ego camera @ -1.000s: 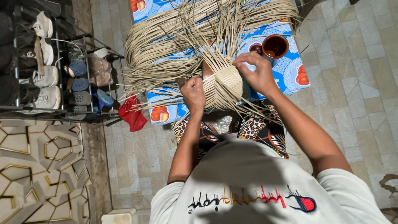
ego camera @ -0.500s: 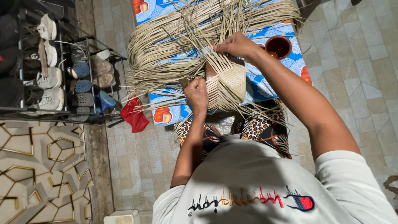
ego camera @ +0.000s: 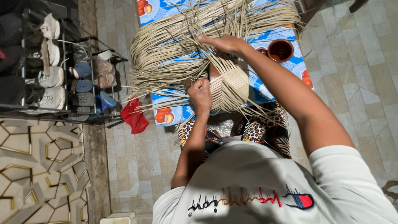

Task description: The person weaves a basket by hand using dried palm fronds. They repeatedly interlace the fronds around a partially formed basket base, adjusting and tightening the weave with both hands.

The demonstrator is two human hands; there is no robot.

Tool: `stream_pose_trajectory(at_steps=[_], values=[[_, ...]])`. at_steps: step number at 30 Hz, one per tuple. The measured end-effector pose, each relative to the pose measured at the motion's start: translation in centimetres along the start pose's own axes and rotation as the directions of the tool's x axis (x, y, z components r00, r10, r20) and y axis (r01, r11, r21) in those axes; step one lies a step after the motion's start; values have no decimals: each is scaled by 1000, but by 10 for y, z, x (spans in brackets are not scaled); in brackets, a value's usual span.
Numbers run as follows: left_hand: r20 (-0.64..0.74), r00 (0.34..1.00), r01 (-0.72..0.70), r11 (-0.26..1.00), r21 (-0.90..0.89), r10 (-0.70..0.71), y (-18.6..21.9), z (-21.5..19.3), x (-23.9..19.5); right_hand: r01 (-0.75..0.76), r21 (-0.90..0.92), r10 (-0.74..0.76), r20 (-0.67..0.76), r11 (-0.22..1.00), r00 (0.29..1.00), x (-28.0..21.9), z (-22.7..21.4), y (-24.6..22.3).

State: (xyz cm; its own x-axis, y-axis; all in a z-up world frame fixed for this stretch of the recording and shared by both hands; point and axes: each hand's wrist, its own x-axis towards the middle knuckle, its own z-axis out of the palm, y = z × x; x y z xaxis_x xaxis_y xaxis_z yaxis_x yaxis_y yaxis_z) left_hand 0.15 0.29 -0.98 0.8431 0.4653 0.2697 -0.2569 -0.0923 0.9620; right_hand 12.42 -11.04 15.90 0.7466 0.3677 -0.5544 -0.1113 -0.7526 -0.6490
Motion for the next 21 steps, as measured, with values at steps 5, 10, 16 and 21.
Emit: stream_pose_trajectory(at_steps=[5,10,16,21], values=[[-25,1000,-19,1000,-18,18,11,1,1,-192,-106,192,-15,976,981,53,19,-5],[-15,999,-29,1000,-11,29,7,1,2,-47,239,75,-107,970,991,79,9,11],[-4,1000,-26,1000,-14,26,6,-1,0,194,823,-84,-177,533,981,-46,-27,50],[-88,996,15,988,153,-2,-32,1,-1,357,792,-77,-368,495,926,-128,42,160]])
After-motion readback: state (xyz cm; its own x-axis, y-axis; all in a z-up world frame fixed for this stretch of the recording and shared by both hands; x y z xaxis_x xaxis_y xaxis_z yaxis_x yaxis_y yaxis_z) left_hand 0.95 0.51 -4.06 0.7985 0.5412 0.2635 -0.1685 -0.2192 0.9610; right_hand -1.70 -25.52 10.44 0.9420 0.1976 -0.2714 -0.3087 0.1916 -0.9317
